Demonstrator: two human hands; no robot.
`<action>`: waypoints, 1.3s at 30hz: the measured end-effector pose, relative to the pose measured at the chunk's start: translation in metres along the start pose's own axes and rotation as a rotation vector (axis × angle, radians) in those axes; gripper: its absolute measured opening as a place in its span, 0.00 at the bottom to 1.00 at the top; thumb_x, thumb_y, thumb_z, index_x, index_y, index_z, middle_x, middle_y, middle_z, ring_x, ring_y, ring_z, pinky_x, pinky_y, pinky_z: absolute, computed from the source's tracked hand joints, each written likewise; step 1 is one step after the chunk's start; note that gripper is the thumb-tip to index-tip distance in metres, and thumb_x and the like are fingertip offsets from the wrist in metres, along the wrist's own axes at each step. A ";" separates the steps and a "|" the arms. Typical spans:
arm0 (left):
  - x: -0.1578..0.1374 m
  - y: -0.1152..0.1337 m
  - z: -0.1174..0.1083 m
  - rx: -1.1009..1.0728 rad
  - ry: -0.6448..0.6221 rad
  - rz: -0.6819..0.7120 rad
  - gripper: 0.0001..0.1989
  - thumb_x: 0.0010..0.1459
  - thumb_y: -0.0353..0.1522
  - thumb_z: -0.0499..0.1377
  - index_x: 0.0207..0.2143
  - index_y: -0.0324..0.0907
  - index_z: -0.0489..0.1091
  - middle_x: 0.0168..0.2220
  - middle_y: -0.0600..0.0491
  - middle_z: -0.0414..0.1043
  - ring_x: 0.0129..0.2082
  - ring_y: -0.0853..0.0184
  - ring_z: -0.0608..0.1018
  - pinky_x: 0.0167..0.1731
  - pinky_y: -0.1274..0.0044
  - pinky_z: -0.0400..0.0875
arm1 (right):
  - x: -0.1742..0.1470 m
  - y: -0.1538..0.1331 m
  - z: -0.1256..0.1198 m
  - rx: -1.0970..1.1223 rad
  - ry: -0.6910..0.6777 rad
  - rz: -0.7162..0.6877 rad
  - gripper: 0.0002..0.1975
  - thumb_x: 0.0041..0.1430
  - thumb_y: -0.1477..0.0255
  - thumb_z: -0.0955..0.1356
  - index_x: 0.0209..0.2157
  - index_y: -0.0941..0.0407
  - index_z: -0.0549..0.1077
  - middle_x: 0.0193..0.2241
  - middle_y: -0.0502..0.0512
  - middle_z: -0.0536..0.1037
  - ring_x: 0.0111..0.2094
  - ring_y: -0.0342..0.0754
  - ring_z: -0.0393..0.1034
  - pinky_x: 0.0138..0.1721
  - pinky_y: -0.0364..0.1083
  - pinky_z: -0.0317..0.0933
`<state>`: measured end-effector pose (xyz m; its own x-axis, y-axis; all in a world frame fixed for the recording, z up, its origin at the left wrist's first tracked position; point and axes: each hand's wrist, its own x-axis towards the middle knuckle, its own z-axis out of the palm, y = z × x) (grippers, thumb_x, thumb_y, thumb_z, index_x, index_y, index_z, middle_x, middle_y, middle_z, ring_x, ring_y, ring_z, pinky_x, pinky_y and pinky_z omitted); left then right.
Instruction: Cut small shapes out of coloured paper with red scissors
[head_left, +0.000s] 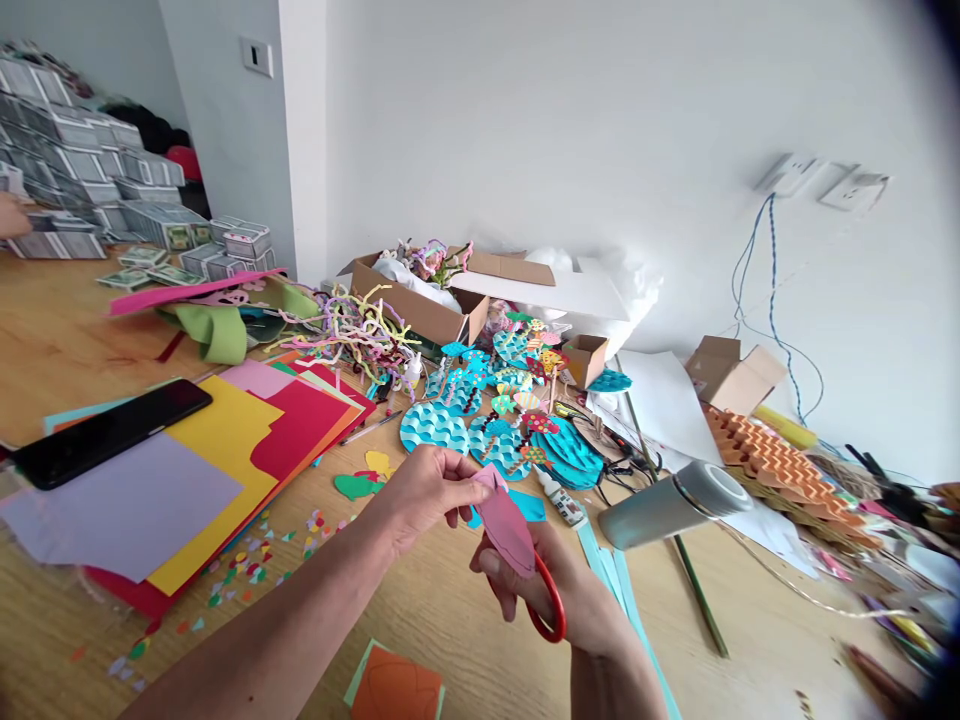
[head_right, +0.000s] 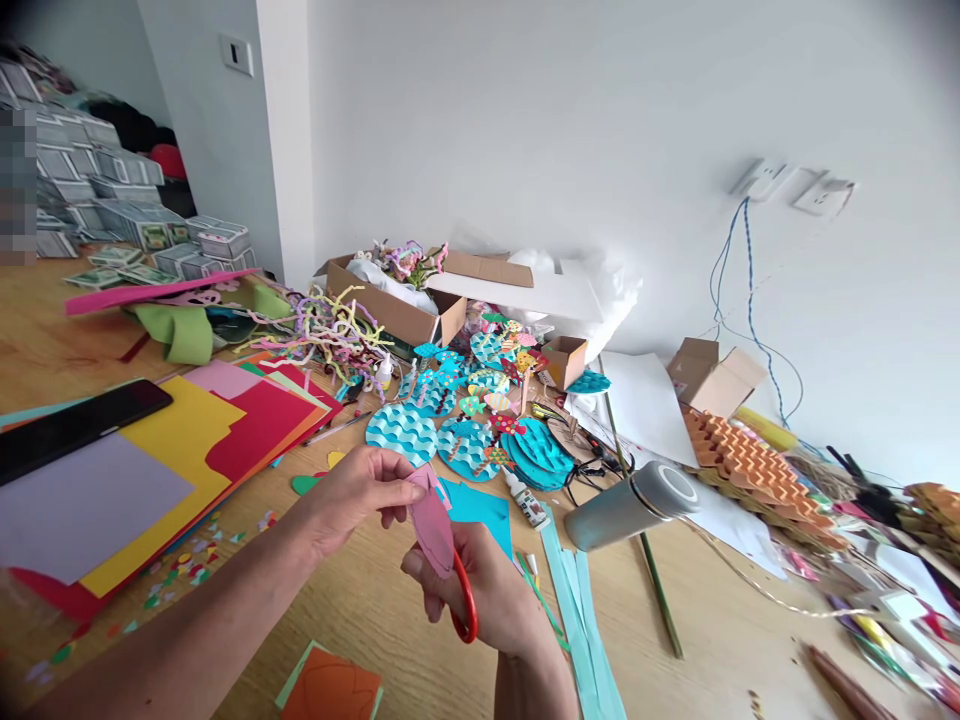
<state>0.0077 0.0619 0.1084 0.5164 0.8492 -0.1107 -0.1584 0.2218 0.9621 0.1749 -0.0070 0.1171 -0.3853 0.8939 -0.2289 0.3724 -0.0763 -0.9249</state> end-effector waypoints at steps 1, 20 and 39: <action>0.000 0.000 0.000 -0.001 -0.002 0.000 0.07 0.44 0.34 0.62 0.23 0.38 0.73 0.18 0.55 0.69 0.18 0.73 0.68 0.17 0.81 0.58 | 0.000 0.000 0.000 0.003 0.001 -0.004 0.18 0.59 0.57 0.66 0.27 0.58 0.69 0.16 0.48 0.68 0.17 0.39 0.57 0.20 0.40 0.50; 0.001 -0.001 0.000 -0.008 -0.013 0.009 0.07 0.45 0.34 0.62 0.22 0.38 0.73 0.18 0.55 0.69 0.18 0.73 0.69 0.17 0.82 0.58 | -0.001 -0.001 0.001 0.024 0.027 0.012 0.19 0.56 0.55 0.66 0.28 0.58 0.70 0.16 0.46 0.67 0.17 0.38 0.58 0.19 0.38 0.50; -0.001 0.000 0.001 0.020 0.000 0.021 0.09 0.46 0.35 0.61 0.25 0.36 0.72 0.18 0.55 0.68 0.18 0.74 0.69 0.17 0.83 0.59 | -0.001 -0.002 0.001 0.016 0.040 0.027 0.22 0.54 0.53 0.67 0.28 0.60 0.69 0.15 0.47 0.66 0.15 0.38 0.55 0.18 0.39 0.48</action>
<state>0.0081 0.0607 0.1082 0.5129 0.8536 -0.0906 -0.1520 0.1942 0.9691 0.1733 -0.0083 0.1187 -0.3410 0.9084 -0.2418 0.3686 -0.1074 -0.9233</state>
